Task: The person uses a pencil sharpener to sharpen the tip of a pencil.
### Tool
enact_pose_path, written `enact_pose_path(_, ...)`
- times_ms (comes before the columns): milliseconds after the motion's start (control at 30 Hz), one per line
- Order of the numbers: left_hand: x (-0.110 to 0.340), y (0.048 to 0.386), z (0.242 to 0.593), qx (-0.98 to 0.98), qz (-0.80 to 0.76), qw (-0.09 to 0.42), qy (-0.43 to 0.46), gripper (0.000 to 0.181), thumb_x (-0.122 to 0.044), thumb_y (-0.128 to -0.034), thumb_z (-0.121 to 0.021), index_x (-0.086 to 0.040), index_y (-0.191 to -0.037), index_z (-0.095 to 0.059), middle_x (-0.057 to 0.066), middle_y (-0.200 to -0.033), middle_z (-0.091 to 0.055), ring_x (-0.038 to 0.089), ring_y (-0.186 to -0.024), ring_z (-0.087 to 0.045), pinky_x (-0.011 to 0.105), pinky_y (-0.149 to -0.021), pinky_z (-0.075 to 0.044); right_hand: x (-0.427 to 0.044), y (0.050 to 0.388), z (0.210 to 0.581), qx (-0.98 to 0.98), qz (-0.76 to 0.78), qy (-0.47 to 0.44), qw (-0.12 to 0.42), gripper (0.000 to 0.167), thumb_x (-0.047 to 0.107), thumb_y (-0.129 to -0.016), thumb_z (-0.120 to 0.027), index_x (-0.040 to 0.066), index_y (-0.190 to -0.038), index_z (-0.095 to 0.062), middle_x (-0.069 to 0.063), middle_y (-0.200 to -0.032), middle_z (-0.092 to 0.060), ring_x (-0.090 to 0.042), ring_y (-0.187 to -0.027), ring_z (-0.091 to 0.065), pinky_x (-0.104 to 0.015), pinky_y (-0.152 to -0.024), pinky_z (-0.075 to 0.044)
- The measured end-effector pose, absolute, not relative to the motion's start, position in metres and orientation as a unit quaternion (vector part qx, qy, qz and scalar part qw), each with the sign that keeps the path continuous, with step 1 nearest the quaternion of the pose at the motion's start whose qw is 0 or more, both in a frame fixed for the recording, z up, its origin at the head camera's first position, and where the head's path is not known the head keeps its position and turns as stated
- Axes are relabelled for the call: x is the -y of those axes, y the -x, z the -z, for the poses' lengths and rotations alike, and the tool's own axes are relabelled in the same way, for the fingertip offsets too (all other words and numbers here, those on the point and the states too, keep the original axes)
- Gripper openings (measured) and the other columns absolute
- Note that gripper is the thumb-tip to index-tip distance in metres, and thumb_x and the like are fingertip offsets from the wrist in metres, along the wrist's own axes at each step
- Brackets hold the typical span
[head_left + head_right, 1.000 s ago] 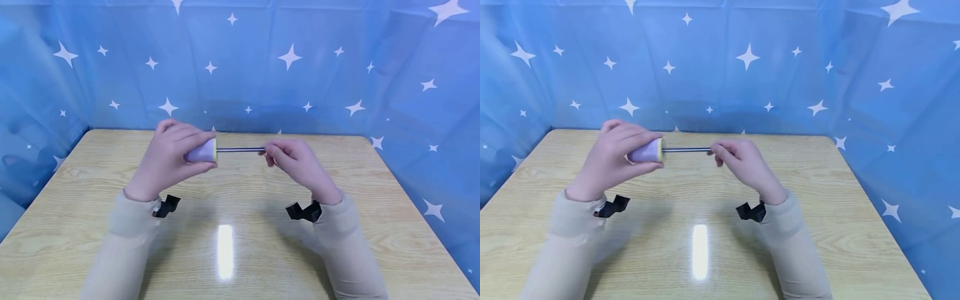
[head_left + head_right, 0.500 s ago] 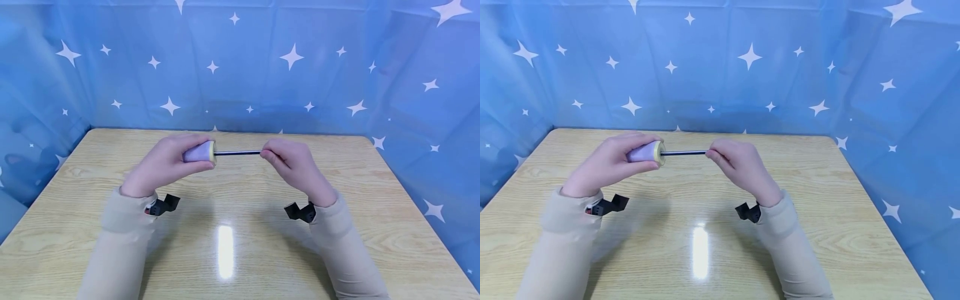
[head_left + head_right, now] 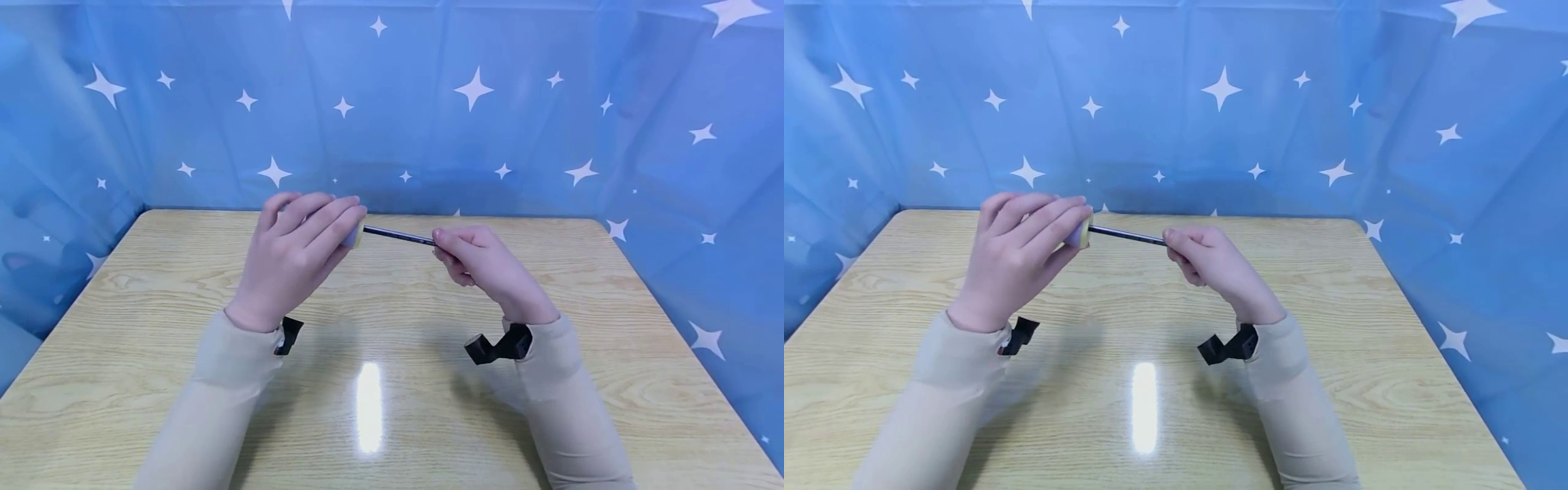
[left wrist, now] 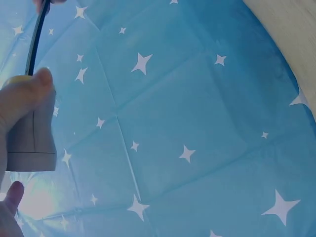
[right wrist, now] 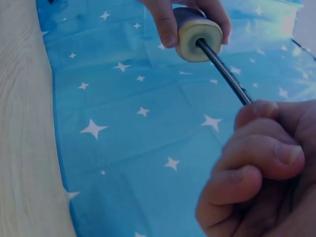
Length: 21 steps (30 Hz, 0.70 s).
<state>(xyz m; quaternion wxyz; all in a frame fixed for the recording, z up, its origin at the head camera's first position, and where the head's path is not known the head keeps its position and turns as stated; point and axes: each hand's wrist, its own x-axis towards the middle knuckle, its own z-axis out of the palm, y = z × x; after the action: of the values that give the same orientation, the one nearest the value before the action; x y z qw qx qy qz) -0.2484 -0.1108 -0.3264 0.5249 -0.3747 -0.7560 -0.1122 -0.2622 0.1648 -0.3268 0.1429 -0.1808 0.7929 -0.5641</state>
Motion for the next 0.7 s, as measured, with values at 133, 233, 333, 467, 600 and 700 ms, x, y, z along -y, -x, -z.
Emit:
enact_pose_path(133, 0.113, 0.250, 0.325, 0.746, 0.118, 0.546, 0.362, 0.024, -0.010, -0.0915, -0.063, -0.013, -0.114, -0.070, -0.001, -0.111, -0.070, 0.024, -0.102, -0.059, 0.046, -0.091, -0.038, -0.164, 0.261, 0.324, -0.796, 0.553, 0.185, 0.163, 0.052, 0.044, -0.101, -0.045, 0.000, -0.074, -0.046, -0.004, -0.058, -0.028, -0.019, -0.050, -0.027, -0.030, -0.050, -0.026)
enact_pose_path(233, 0.118, 0.252, 0.324, 0.749, 0.120, 0.544, 0.360, 0.024, -0.012, -0.0907, -0.065, -0.015, -0.114, -0.070, -0.002, -0.110, -0.070, 0.025, -0.103, -0.058, 0.047, -0.091, -0.037, -0.162, 0.260, 0.323, -0.801, 0.540, 0.201, 0.163, 0.051, 0.043, -0.102, -0.044, 0.000, -0.073, -0.047, -0.005, -0.059, -0.030, -0.020, -0.051, -0.028, -0.032, -0.051, -0.027)
enact_pose_path(333, 0.125, 0.253, 0.322, 0.756, 0.121, 0.536, 0.356, 0.027, -0.012, -0.0874, -0.070, -0.015, -0.115, -0.070, -0.001, -0.110, -0.070, 0.027, -0.104, -0.058, 0.048, -0.090, -0.035, -0.162, 0.260, 0.321, -0.804, 0.533, 0.212, 0.158, 0.049, 0.041, -0.102, -0.044, 0.001, -0.074, -0.047, -0.004, -0.059, -0.031, -0.019, -0.051, -0.029, -0.030, -0.050, -0.027)
enact_pose_path(467, 0.142, 0.253, 0.318, 0.766, 0.159, 0.534, 0.321, 0.038, -0.008, -0.0769, -0.079, -0.014, -0.113, -0.070, 0.002, -0.107, -0.071, 0.029, -0.106, -0.056, 0.051, -0.091, -0.033, -0.173, 0.260, 0.317, -0.801, 0.546, 0.208, 0.128, 0.046, 0.036, -0.103, -0.045, -0.001, -0.075, -0.045, -0.004, -0.058, -0.030, -0.022, -0.051, -0.028, -0.029, -0.051, -0.028)
enact_pose_path(600, 0.152, 0.252, 0.315, 0.765, 0.198, 0.536, 0.296, 0.041, -0.005, -0.0718, -0.083, -0.014, -0.111, -0.071, 0.002, -0.104, -0.071, 0.030, -0.108, -0.055, 0.053, -0.091, -0.031, -0.186, 0.260, 0.312, -0.797, 0.558, 0.211, 0.095, 0.043, 0.033, -0.103, -0.047, 0.001, -0.074, -0.044, -0.005, -0.059, -0.028, -0.025, -0.052, -0.028, -0.030, -0.055, -0.029)
enact_pose_path(700, 0.151, 0.252, 0.314, 0.768, 0.195, 0.527, 0.307, 0.042, -0.007, -0.0729, -0.083, -0.013, -0.113, -0.070, 0.002, -0.106, -0.071, 0.030, -0.110, -0.055, 0.053, -0.090, -0.032, -0.190, 0.259, 0.311, -0.795, 0.555, 0.225, 0.094, 0.041, 0.031, -0.103, -0.047, 0.002, -0.073, -0.045, -0.006, -0.060, -0.029, -0.024, -0.053, -0.030, -0.031, -0.056, -0.030)
